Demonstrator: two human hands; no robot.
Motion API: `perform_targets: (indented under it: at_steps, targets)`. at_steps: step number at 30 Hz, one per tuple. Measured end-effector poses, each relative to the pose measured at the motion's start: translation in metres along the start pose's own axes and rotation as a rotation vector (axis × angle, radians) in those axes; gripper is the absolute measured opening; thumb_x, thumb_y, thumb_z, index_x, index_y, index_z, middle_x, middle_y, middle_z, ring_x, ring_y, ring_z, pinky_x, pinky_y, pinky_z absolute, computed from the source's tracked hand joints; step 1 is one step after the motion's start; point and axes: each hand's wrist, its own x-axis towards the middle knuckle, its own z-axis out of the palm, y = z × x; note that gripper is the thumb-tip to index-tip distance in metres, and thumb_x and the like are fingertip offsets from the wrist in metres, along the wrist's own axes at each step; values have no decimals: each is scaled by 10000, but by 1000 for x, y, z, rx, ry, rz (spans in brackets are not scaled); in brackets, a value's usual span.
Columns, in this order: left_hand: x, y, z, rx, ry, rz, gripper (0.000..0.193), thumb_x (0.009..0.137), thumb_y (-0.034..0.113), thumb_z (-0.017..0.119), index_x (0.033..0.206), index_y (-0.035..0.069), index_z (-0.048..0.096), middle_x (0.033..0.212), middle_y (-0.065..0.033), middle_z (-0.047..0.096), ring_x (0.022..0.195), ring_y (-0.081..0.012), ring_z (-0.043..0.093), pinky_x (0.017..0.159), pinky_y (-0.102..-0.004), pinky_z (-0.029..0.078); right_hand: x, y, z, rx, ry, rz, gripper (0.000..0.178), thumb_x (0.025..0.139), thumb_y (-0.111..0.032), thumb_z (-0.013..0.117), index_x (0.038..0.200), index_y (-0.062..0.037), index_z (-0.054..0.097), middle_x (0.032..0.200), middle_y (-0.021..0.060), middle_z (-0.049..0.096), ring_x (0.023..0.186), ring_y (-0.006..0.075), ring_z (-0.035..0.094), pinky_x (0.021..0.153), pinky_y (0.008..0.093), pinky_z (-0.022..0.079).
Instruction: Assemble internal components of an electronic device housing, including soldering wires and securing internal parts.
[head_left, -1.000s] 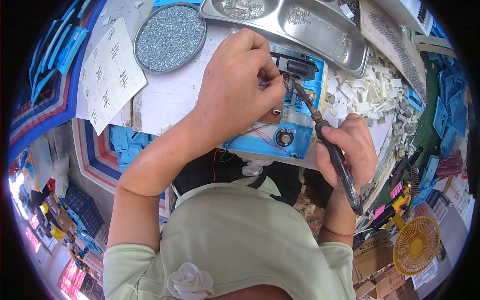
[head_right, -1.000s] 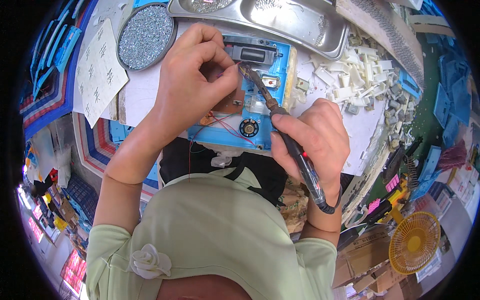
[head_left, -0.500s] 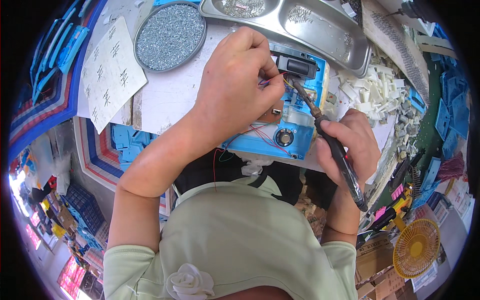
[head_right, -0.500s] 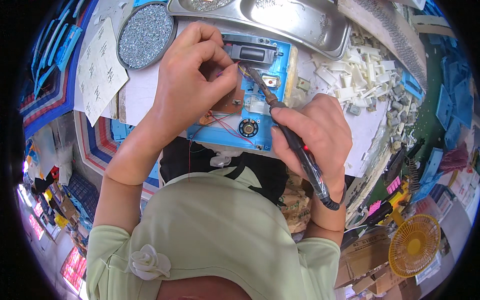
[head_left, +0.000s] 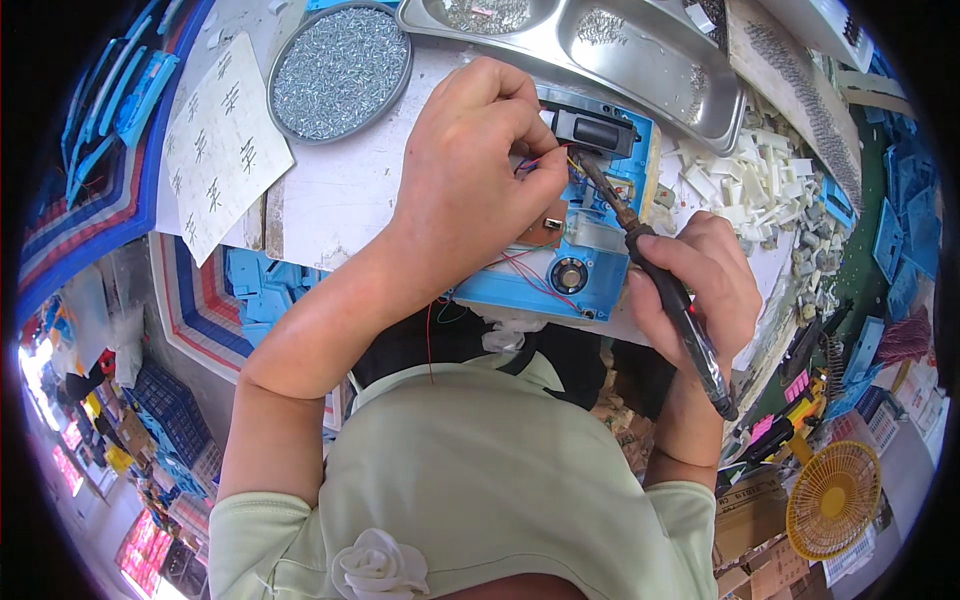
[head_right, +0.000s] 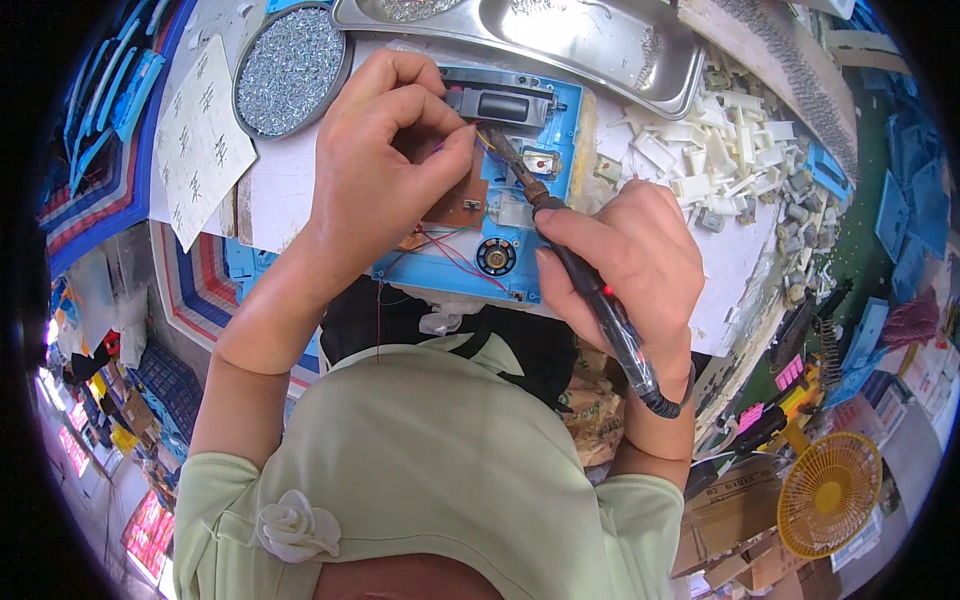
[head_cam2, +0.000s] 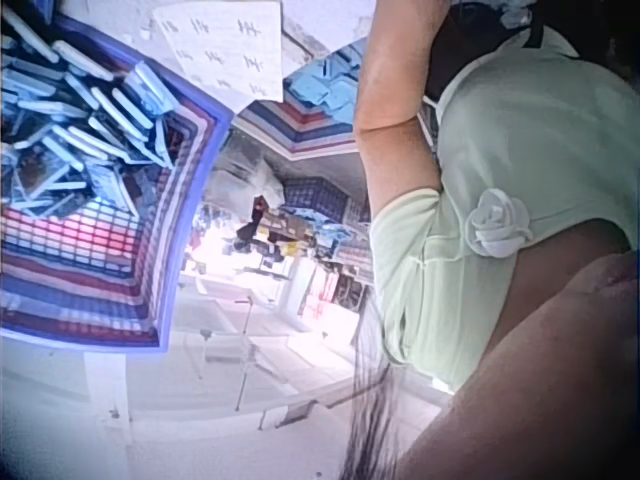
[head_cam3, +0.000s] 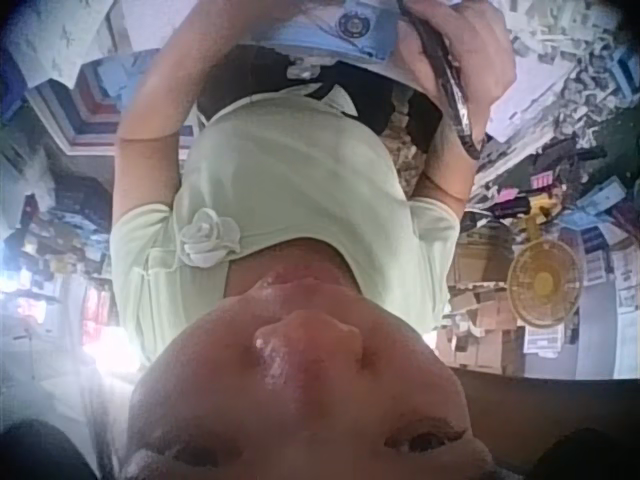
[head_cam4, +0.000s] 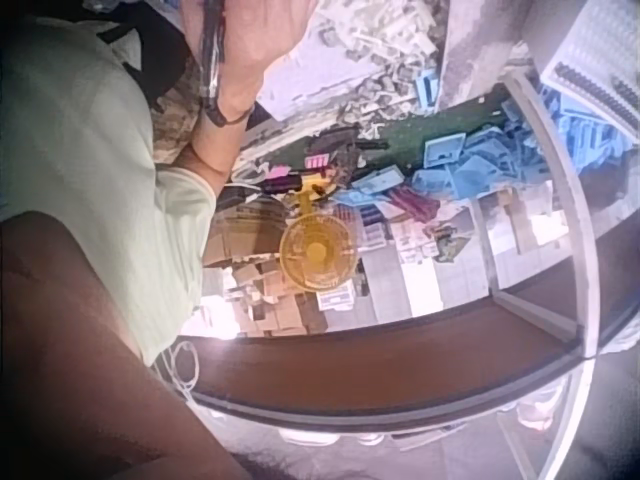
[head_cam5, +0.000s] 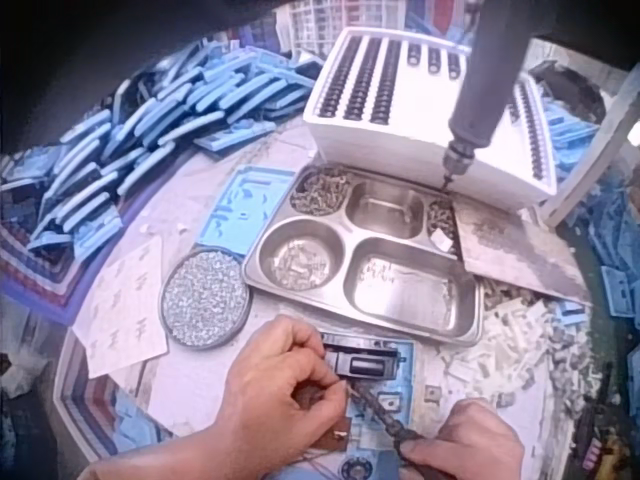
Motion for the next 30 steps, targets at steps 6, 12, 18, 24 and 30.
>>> perform_targets:
  at_steps: [6, 12, 18, 24, 30]
  targets:
    - [0, 0, 0, 0, 12, 14, 119, 737, 17, 783, 792, -13, 683, 974, -85, 601, 855, -213, 619, 730, -300, 505, 0, 1, 0, 13, 3, -13, 309, 735, -15, 792, 1032, -49, 714, 693, 59, 590, 588, 241, 508, 580, 347, 408]
    - [0, 0, 1, 11, 16, 5, 125, 733, 18, 793, 797, -11, 690, 975, -84, 605, 864, -216, 625, 737, -303, 509, 0, 1, -1, 7, 1, -14, 314, 751, -30, 804, 1051, -49, 712, 693, 58, 585, 594, 238, 505, 586, 346, 406]
    - [-1, 0, 2, 18, 15, -14, 113, 740, 14, 786, 794, -13, 690, 980, -83, 603, 855, -212, 630, 734, -305, 516, 0, -1, -2, 20, 4, 16, 314, 758, -45, 818, 1054, -40, 713, 689, 59, 575, 595, 242, 505, 588, 350, 407]
    - [-2, 1, 3, -1, 15, -32, 109, 747, 19, 778, 792, -14, 685, 979, -86, 597, 845, -205, 627, 714, -305, 515, -5, -8, -7, 19, -1, 29, 313, 759, -38, 809, 1054, -28, 705, 688, 64, 577, 593, 244, 515, 588, 355, 416]
    - [-2, 0, 4, 18, 35, 6, 105, 750, 20, 773, 787, -14, 681, 971, -85, 596, 824, -196, 620, 701, -298, 512, -6, -12, -9, 23, 29, 26, 330, 753, -34, 808, 1065, -28, 699, 690, 70, 583, 592, 248, 523, 589, 357, 425]
